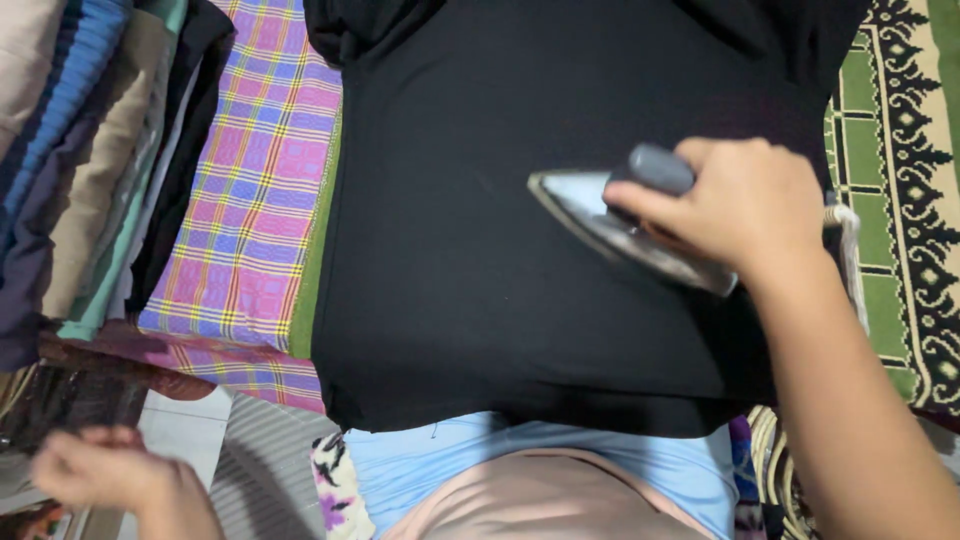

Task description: The person irons a black long-sleeved shirt laid flat on a patterned surface. They use a steam iron to smooth the front and back of the shirt, adjusting the fabric with their left hand while moving the iron with their right hand.

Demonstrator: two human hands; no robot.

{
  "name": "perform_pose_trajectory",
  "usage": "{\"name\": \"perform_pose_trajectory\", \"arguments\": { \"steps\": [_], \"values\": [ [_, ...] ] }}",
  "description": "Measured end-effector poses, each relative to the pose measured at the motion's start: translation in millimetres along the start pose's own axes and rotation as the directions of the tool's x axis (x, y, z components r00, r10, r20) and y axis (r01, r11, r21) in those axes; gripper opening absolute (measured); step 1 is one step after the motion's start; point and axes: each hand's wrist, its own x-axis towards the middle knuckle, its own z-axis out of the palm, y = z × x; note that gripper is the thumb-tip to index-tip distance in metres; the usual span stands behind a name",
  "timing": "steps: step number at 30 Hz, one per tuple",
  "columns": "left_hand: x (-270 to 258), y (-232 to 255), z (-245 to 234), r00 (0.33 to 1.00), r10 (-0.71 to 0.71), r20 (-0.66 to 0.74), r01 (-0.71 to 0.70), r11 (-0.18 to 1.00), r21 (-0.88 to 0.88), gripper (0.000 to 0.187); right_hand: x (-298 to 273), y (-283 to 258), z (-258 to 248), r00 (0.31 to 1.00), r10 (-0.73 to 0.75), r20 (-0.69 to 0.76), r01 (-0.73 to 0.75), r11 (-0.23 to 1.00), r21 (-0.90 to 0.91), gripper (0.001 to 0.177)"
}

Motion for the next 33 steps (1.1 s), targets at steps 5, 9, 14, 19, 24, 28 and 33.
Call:
{"name": "perform_pose_trajectory", "arguments": {
  "steps": [5,9,14,19,24,28,33],
  "values": [
    [-42.9,-48.8,-79.7,0.982,0.053,-0.179,0.084,0.73,0.678,0.011,-22.5,-13.3,-5.8,0.997,0.022,0.069,-0.021,0.999,-0.024,0.073],
    [-88.3,-43.2,-83.4,0.906,-0.279,-0.317,0.402,0.343,0.849,0.01,-9.1,-8.7,1.9,0.996,0.077,-0.041,-0.078,0.996,-0.047,0.075],
    [-78.1,-22.9,-55.0,0.851,-0.433,-0.299,0.397,0.157,0.904,0.009,28.4,-8.0,17.7,0.975,0.065,-0.215,-0.077,0.996,-0.051,0.076],
    [-109.8,-51.3,-94.4,0.903,-0.403,-0.151,0.259,0.228,0.939,0.008,41.7,-10.3,19.6,0.981,0.005,-0.192,-0.006,1.0,-0.007,0.076],
    [-115.7,-61.1,-103.5,0.967,-0.235,0.1,0.003,0.402,0.916,0.007,21.9,-13.0,7.5,0.984,-0.172,-0.048,0.171,0.985,-0.022,0.073],
    [-100.4,-34.7,-66.4,0.944,-0.02,0.33,-0.268,0.538,0.799,0.006,-2.5,-12.5,-0.1,0.963,-0.256,0.08,0.262,0.962,-0.079,0.072],
    [-85.2,36.1,13.0,0.82,0.221,0.528,-0.539,0.608,0.583,0.006,-19.1,8.9,0.6,0.993,-0.113,-0.015,0.109,0.982,-0.156,0.072]
  ]
}}
